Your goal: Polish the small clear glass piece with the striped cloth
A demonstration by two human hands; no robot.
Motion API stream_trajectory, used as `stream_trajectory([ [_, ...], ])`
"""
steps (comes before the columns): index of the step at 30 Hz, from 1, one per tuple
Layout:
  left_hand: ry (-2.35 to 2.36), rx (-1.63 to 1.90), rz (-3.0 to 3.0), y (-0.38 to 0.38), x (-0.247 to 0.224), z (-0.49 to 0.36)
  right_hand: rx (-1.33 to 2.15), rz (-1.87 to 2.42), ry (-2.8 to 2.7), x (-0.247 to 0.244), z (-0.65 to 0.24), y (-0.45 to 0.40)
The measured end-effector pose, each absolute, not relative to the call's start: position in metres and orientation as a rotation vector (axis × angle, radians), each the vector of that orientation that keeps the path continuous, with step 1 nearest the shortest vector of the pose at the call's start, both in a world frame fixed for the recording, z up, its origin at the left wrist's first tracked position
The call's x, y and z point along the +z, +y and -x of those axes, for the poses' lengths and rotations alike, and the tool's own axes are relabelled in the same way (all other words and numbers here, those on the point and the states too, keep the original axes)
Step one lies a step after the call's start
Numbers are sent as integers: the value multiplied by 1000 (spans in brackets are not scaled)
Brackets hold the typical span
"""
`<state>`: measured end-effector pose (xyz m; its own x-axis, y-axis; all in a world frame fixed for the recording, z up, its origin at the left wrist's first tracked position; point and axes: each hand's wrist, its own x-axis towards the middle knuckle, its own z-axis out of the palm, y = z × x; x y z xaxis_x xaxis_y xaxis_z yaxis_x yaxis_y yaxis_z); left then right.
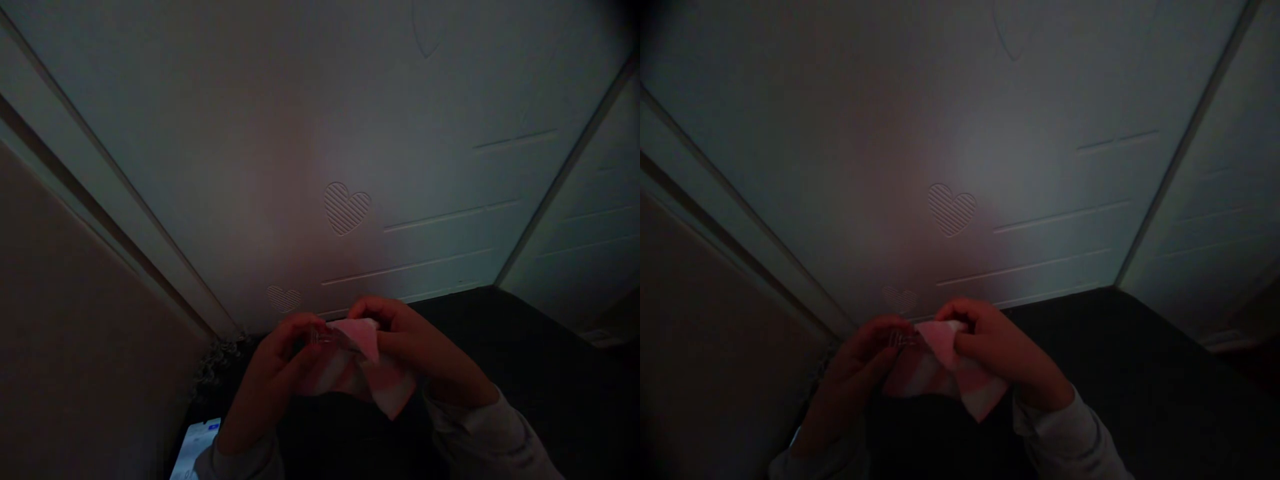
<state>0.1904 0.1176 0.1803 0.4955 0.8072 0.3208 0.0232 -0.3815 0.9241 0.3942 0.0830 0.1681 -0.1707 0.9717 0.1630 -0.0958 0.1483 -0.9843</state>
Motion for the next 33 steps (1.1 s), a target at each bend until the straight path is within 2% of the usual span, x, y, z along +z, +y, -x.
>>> stream_trajectory([
  [3,707,996,-1721,118,180,-191,1180,845,-1383,165,-395,86],
  [9,737,935,-1679,120,178,-191,1250,859,-1351,159,-395,86],
  [15,783,926,-1728,121,179,-193,1075,839,-1527,164,-395,85],
  [33,822,877,-1759,125,176,-192,1110,896,-1591,162,-395,87],
])
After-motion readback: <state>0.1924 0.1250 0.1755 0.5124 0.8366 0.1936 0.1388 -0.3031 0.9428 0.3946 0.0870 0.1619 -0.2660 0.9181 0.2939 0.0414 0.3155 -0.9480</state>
